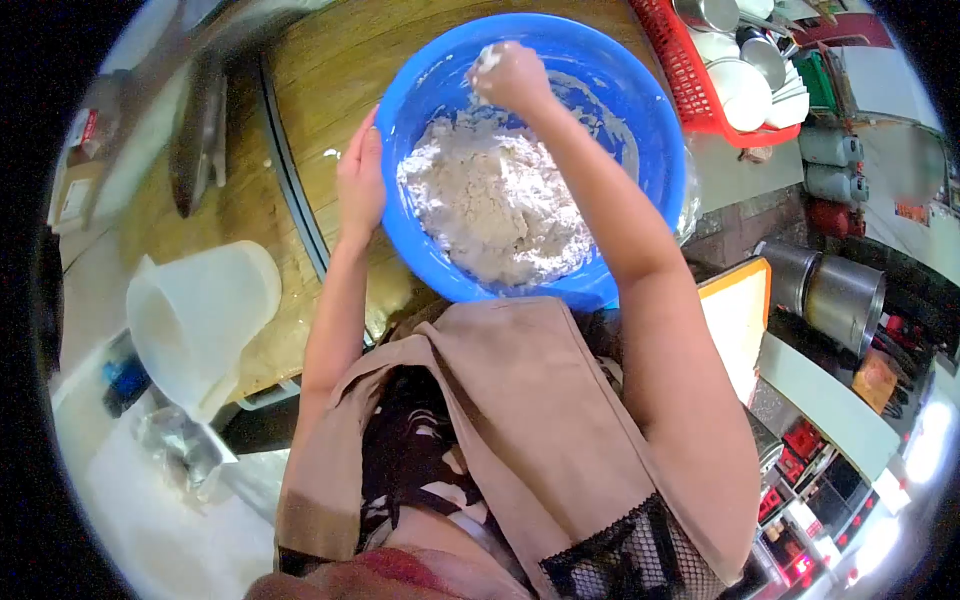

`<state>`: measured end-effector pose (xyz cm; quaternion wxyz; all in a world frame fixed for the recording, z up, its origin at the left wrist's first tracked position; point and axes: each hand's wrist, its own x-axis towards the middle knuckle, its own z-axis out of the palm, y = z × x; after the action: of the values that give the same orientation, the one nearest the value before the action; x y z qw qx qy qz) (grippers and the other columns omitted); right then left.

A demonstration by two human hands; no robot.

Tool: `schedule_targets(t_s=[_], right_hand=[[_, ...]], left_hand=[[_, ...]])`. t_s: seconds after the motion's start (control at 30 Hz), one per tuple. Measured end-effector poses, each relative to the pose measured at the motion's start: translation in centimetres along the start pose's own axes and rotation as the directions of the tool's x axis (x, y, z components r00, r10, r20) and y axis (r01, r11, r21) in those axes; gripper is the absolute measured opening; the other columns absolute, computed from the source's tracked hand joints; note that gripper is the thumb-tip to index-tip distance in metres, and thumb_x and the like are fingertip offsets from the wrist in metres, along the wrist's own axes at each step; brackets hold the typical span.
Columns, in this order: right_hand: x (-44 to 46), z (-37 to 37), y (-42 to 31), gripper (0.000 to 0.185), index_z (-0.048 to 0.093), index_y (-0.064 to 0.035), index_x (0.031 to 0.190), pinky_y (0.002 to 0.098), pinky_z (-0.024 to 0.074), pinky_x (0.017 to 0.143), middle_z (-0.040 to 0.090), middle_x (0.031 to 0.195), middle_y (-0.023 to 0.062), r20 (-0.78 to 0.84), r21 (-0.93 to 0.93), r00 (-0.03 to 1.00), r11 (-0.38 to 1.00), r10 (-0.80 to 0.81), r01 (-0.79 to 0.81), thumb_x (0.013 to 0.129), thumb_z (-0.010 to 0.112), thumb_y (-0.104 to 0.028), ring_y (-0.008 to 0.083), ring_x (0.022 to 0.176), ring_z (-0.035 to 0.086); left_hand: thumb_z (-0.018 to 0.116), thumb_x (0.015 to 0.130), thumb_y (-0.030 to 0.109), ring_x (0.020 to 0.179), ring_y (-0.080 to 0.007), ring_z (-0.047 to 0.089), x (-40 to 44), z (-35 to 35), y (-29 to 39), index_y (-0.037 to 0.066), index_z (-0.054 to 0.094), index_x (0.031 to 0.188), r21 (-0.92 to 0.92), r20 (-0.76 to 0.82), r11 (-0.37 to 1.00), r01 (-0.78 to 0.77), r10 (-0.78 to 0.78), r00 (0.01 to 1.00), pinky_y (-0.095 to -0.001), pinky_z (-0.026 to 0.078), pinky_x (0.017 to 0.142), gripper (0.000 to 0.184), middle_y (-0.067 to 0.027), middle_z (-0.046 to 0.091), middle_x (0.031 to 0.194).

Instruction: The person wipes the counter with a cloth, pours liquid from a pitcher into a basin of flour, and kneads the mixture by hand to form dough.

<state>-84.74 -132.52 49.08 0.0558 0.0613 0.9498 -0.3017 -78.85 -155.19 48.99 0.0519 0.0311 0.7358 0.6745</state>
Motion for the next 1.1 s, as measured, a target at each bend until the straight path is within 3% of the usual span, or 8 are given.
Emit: schedule_targets(t_s=[0.37, 0.43, 0.6, 0.67, 0.73, 0.77, 0.87, 1.1], right_hand=[[-7.5, 2.4, -6.6, 0.018, 0.064, -0.0072, 0.080, 0.0396, 0.0480, 0.074, 0.063, 0.082, 0.0158, 0.376, -0.132, 0.865, 0.904, -0.333, 0.406, 0.069, 0.057, -0.020, 0.0315, 0.080, 0.061], [-7.5, 2.2, -2.7, 0.018, 0.065, -0.0104, 0.083, 0.0368, 0.0480, 0.072, 0.064, 0.081, 0.0096, -0.096, -0.026, 0.990, 0.995, -0.103, 0.101, 0.074, 0.058, -0.025, 0.0239, 0.079, 0.061], [-5.6, -3.8, 11.4, 0.016, 0.067, -0.0087, 0.083, 0.0269, 0.0438, 0.052, 0.064, 0.075, 0.0049, 0.017, 0.486, 0.778, 0.675, 0.628, -0.556, 0.077, 0.052, -0.009, 0.0108, 0.063, 0.057], [-4.8, -2.7, 12.9, 0.015, 0.067, -0.0078, 0.079, 0.0294, 0.0420, 0.051, 0.064, 0.074, 0.0078, 0.004, 0.736, 0.840, 0.566, 0.543, -0.370, 0.076, 0.053, -0.010, 0.0147, 0.061, 0.057], [-2.8, -1.2, 13.6, 0.014, 0.065, -0.0070, 0.071, 0.0308, 0.0435, 0.052, 0.062, 0.069, 0.0108, -0.096, -0.134, 0.995, 0.991, -0.009, -0.004, 0.074, 0.053, -0.014, 0.0194, 0.061, 0.057], [-1.7, -0.8, 13.3, 0.016, 0.064, -0.0065, 0.066, 0.0315, 0.0445, 0.053, 0.061, 0.066, 0.0124, -0.018, -0.600, 0.939, 0.755, -0.343, 0.264, 0.073, 0.053, -0.016, 0.0222, 0.060, 0.058], [0.1, 1.1, 6.9, 0.021, 0.061, -0.0047, 0.063, 0.0342, 0.0471, 0.054, 0.058, 0.059, 0.0125, -0.087, 0.247, 0.989, 0.964, 0.124, -0.099, 0.072, 0.055, -0.023, 0.0240, 0.057, 0.058], [-1.7, 4.2, -5.3, 0.018, 0.064, -0.0093, 0.074, 0.0378, 0.0488, 0.068, 0.062, 0.075, 0.0132, 0.447, -0.173, 0.826, 0.873, -0.343, 0.455, 0.065, 0.062, -0.025, 0.0311, 0.076, 0.061]], left_hand=[[0.038, 0.092, 0.027, 0.100, -0.0161, 0.050, 0.0, 0.2, 0.5, 0.001, 0.046, 0.120, -0.131, 0.011, 0.988, 0.085, -0.084, 0.996, -0.0266, 0.037, 0.088, 0.039, -0.0101, 0.055, 0.111], [0.039, 0.092, 0.028, 0.099, -0.0151, 0.050, 0.1, 0.1, -0.1, 0.001, 0.046, 0.120, -0.199, 0.030, 0.975, 0.095, -0.091, 0.995, -0.0260, 0.037, 0.087, 0.040, -0.0087, 0.055, 0.111], [0.039, 0.092, 0.024, 0.089, -0.0119, 0.051, 0.3, 0.0, 0.7, 0.001, 0.046, 0.121, -0.036, 0.007, 0.999, 0.027, -0.026, 1.000, -0.0236, 0.040, 0.079, 0.038, -0.0066, 0.057, 0.104], [0.040, 0.091, 0.022, 0.083, -0.0101, 0.051, 0.2, 0.0, 1.0, 0.002, 0.046, 0.121, 0.000, 0.024, 0.999, 0.042, -0.042, 0.999, -0.0224, 0.041, 0.075, 0.036, -0.0056, 0.058, 0.100], [0.039, 0.091, 0.017, 0.071, -0.0065, 0.048, 0.4, -0.3, 0.6, 0.003, 0.046, 0.122, 0.026, 0.065, 0.994, 0.109, -0.111, 0.992, -0.0205, 0.040, 0.065, 0.035, -0.0027, 0.059, 0.089], [0.039, 0.091, 0.017, 0.071, -0.0065, 0.048, 0.4, -0.3, 0.7, 0.003, 0.046, 0.122, 0.029, 0.066, 0.993, 0.115, -0.117, 0.991, -0.0205, 0.040, 0.065, 0.035, -0.0027, 0.059, 0.089], [0.039, 0.090, 0.016, 0.065, -0.0049, 0.045, 0.5, -0.4, 1.3, 0.004, 0.046, 0.122, 0.094, 0.072, 0.990, 0.101, -0.108, 0.992, -0.0197, 0.038, 0.059, 0.035, -0.0007, 0.057, 0.082], [0.040, 0.090, 0.017, 0.067, -0.0061, 0.047, 1.0, 0.0, 1.8, 0.003, 0.046, 0.121, 0.129, 0.035, 0.989, 0.067, -0.072, 0.997, -0.0204, 0.039, 0.060, 0.035, -0.0015, 0.057, 0.083]])
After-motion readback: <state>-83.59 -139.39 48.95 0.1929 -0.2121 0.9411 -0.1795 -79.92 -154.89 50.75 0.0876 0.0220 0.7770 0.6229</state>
